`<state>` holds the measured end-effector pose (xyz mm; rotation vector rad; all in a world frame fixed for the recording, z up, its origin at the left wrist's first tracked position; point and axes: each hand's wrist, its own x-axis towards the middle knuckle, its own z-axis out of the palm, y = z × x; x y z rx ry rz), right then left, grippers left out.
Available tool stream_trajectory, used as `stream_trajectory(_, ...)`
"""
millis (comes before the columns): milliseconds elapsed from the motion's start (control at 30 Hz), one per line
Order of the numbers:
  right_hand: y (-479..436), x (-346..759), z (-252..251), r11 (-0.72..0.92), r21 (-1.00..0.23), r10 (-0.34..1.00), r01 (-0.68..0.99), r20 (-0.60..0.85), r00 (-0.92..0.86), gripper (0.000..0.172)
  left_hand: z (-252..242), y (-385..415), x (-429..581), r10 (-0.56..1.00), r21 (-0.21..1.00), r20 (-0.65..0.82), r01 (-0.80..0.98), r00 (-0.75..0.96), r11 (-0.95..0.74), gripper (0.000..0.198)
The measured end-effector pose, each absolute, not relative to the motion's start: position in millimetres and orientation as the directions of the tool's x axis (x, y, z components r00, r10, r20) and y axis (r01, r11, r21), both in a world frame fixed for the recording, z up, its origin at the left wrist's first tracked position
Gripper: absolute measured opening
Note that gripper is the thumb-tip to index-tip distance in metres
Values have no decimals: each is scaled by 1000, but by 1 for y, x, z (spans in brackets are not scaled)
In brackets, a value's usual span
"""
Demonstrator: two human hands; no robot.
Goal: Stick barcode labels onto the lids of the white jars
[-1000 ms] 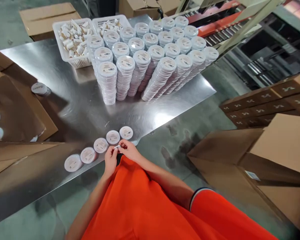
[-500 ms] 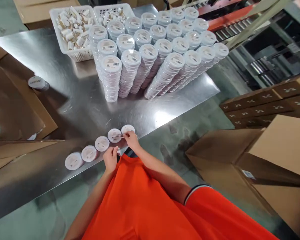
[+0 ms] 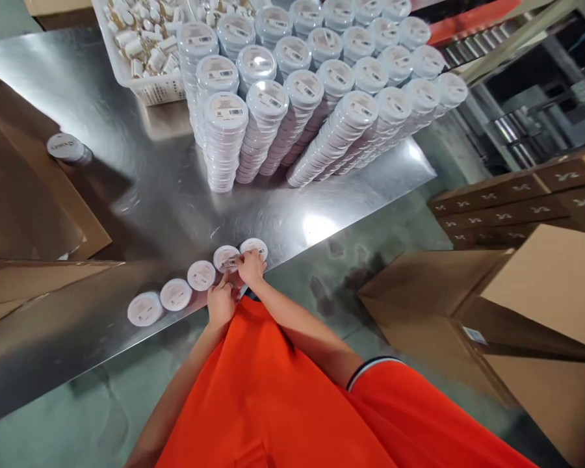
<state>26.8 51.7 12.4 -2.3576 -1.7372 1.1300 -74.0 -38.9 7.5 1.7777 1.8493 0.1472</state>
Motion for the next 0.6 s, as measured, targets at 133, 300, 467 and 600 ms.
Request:
stream_trajectory(133, 52, 24, 13, -368, -385, 845, 846, -517, 133, 24, 7, -39, -75, 945, 453, -326, 883, 41, 118, 29)
stream_trajectory(300, 50, 21, 12, -345, -376, 861, 860, -491, 131, 24, 6, -39, -76, 943, 453, -330, 884, 43, 118, 29)
stream_trajectory(467, 46, 22, 9, -233, -367, 912, 901, -403, 72, 29, 7, -38, -76, 944, 429, -326, 896, 41, 110, 26)
stream_trajectory(600, 50, 27, 5, -197, -344, 929, 918, -365, 63, 30, 12, -36, -75, 927, 382, -374, 915, 24, 130, 26)
